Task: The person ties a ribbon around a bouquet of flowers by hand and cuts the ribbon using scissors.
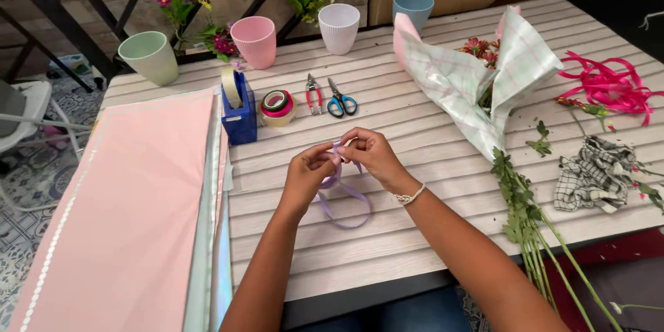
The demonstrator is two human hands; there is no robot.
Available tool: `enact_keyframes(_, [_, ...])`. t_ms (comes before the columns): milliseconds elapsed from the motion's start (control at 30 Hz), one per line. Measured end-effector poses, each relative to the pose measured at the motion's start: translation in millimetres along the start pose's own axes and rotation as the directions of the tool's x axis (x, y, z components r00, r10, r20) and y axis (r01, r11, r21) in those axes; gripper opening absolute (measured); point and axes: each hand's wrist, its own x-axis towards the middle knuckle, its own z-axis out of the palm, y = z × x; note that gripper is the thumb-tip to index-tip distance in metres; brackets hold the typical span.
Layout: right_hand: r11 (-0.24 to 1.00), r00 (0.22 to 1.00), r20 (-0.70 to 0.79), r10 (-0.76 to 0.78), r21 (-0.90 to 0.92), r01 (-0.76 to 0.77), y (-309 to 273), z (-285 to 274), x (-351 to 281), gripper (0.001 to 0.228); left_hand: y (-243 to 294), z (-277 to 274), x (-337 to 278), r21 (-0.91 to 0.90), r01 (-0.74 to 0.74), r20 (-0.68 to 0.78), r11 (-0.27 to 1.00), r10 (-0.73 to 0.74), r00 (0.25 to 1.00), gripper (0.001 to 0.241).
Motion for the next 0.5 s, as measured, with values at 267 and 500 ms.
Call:
enact_keyframes(267, [0.999,1.0,-0.004,-0.004,-0.036,0.004,29.5,0.1,-2.1,0.019,-30.2,-11.1,3.4,-0.003,0.023,-0.023,1.0,-0.023,0.999,0.04])
enact_keyframes(500, [0.985,0.997,0.006,-0.076,-0.156,0.076,27.5,-4.0,-10.2,0.017,-27.1,-1.7,-3.0,-0.026,0.049,-0.049,0.998,-0.05,0.998,0.034])
